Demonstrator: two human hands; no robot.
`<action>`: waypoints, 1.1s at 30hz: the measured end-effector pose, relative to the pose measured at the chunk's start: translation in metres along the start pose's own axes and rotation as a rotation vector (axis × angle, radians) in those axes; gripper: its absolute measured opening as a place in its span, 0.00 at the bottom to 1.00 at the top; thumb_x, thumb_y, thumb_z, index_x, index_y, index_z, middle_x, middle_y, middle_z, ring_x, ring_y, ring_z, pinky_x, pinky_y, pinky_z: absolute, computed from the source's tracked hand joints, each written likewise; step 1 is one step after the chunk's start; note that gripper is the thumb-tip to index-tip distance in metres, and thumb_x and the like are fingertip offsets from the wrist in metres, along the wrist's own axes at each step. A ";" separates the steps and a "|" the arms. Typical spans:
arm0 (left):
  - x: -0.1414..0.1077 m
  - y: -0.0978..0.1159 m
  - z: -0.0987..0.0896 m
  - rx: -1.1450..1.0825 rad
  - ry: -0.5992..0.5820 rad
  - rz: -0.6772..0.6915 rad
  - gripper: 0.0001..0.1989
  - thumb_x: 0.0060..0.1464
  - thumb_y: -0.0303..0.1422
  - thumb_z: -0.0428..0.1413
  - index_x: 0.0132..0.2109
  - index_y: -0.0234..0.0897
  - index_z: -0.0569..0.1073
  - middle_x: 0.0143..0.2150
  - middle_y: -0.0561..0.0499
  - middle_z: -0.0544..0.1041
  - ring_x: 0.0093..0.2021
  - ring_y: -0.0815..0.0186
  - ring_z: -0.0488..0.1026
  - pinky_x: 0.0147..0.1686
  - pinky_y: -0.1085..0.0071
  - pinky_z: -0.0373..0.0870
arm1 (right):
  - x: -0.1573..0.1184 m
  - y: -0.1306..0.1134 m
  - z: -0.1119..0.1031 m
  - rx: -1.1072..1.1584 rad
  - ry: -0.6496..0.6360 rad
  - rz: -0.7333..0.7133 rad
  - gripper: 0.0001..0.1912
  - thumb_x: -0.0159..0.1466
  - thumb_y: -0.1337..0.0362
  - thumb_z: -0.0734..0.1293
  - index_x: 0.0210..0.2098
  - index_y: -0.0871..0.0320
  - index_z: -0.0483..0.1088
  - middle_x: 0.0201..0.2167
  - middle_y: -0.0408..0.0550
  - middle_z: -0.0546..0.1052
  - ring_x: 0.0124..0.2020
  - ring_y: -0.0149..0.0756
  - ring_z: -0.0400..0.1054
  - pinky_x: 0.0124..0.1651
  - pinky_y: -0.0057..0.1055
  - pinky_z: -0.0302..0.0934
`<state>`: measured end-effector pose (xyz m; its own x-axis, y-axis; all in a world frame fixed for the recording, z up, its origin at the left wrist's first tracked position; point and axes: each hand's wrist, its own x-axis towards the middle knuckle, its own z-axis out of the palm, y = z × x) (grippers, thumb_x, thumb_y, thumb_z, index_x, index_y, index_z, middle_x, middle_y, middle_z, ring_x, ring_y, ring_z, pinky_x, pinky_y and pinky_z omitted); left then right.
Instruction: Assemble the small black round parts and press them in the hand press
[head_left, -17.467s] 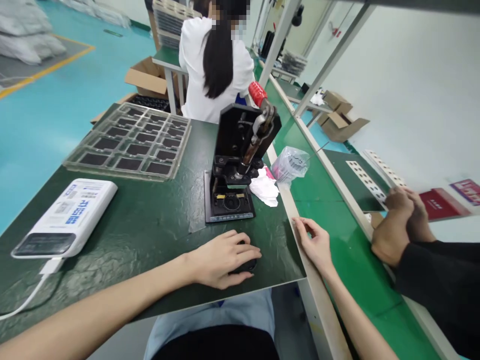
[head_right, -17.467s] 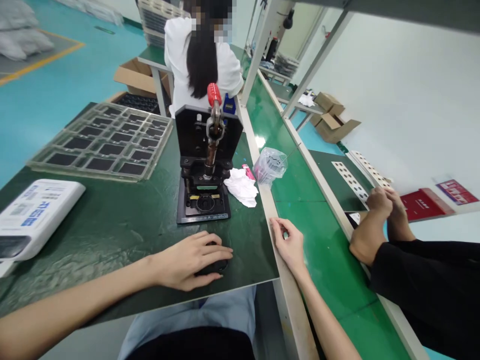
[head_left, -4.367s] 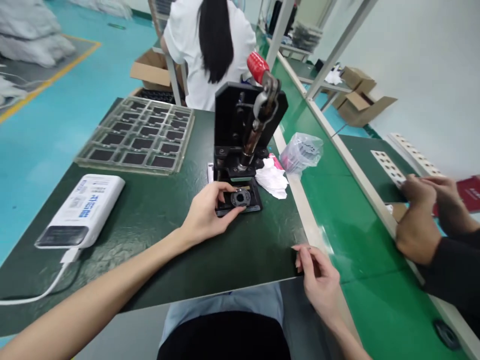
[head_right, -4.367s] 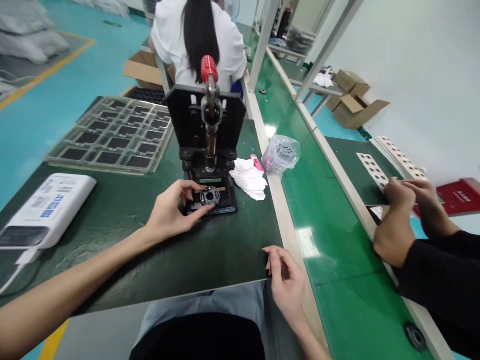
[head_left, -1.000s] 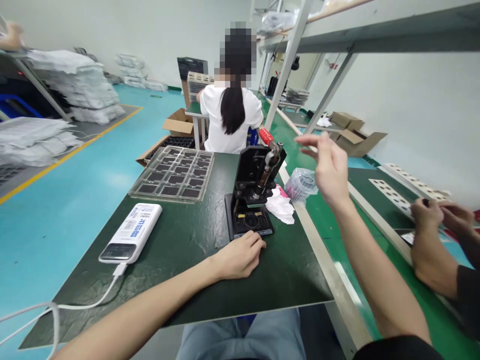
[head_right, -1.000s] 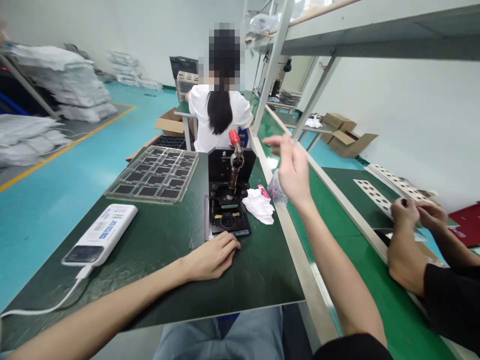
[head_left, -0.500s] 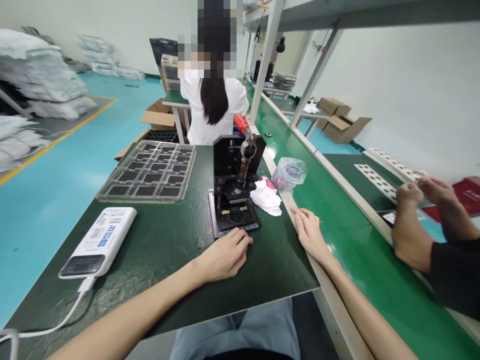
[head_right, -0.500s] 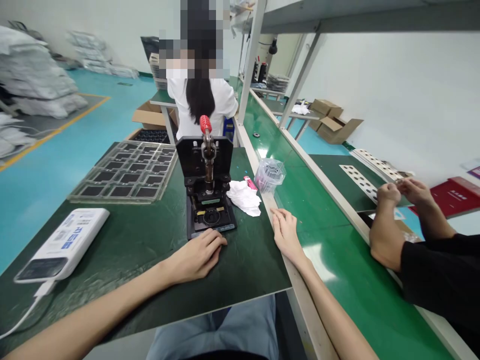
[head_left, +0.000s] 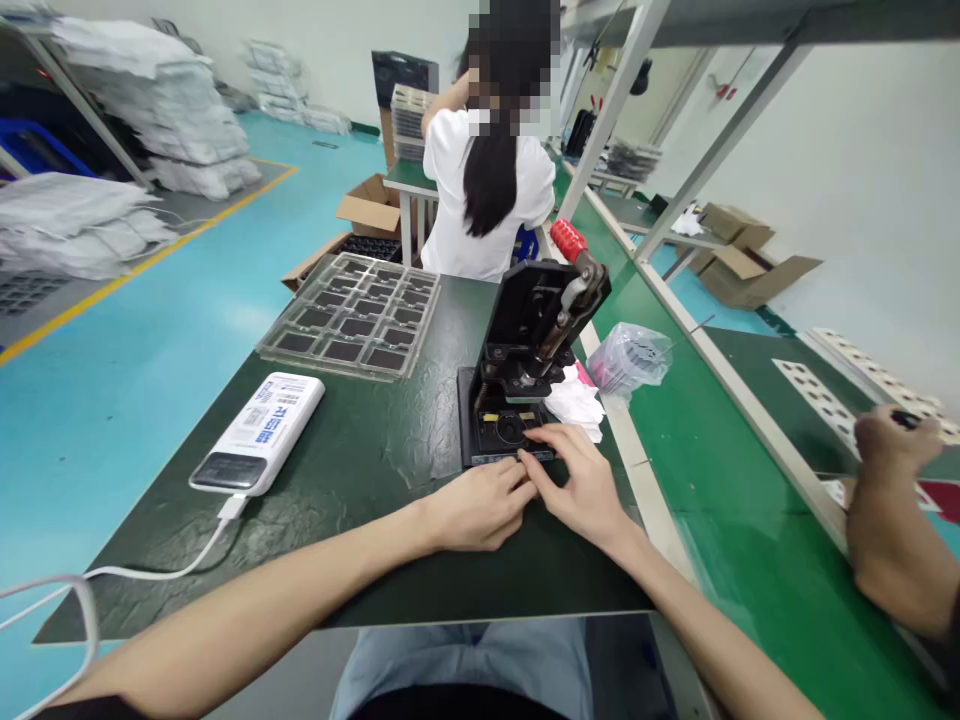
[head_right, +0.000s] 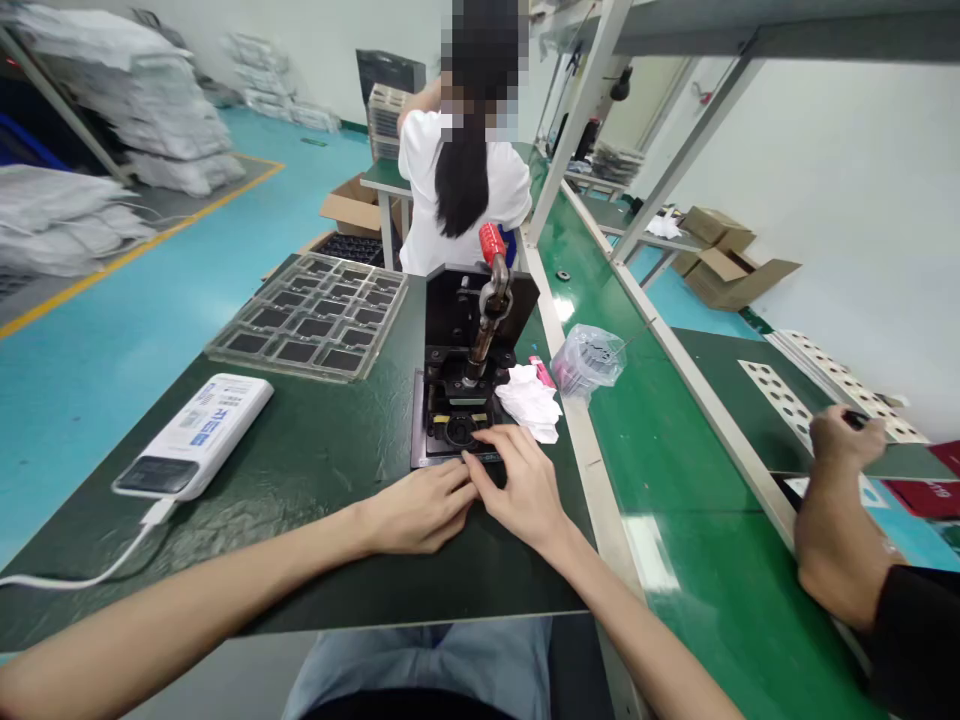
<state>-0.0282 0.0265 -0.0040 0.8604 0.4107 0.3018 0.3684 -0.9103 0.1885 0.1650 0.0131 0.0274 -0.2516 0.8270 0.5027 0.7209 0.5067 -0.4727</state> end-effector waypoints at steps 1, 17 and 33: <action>0.000 0.000 0.000 0.006 -0.003 0.001 0.07 0.63 0.28 0.52 0.47 0.31 0.69 0.45 0.40 0.74 0.45 0.55 0.73 0.47 0.62 0.75 | 0.006 -0.002 0.007 -0.023 0.008 0.010 0.09 0.71 0.59 0.67 0.48 0.56 0.74 0.45 0.50 0.79 0.48 0.42 0.74 0.50 0.37 0.69; -0.004 -0.003 -0.006 -0.022 -0.049 0.084 0.06 0.64 0.27 0.52 0.48 0.35 0.70 0.41 0.46 0.74 0.38 0.59 0.75 0.41 0.64 0.74 | 0.045 -0.014 0.018 -0.360 -0.131 0.164 0.17 0.62 0.52 0.73 0.42 0.59 0.77 0.35 0.51 0.81 0.40 0.46 0.75 0.41 0.36 0.65; -0.008 -0.012 -0.004 -0.077 0.092 0.082 0.11 0.71 0.28 0.41 0.50 0.38 0.67 0.42 0.48 0.74 0.36 0.62 0.76 0.35 0.66 0.73 | -0.070 0.142 -0.135 -0.739 0.068 0.831 0.18 0.67 0.55 0.65 0.50 0.59 0.75 0.45 0.56 0.80 0.41 0.45 0.76 0.41 0.36 0.68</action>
<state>-0.0406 0.0342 -0.0046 0.8495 0.3411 0.4025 0.2668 -0.9359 0.2300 0.3725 -0.0059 0.0228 0.5072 0.8151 0.2799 0.8616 -0.4865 -0.1446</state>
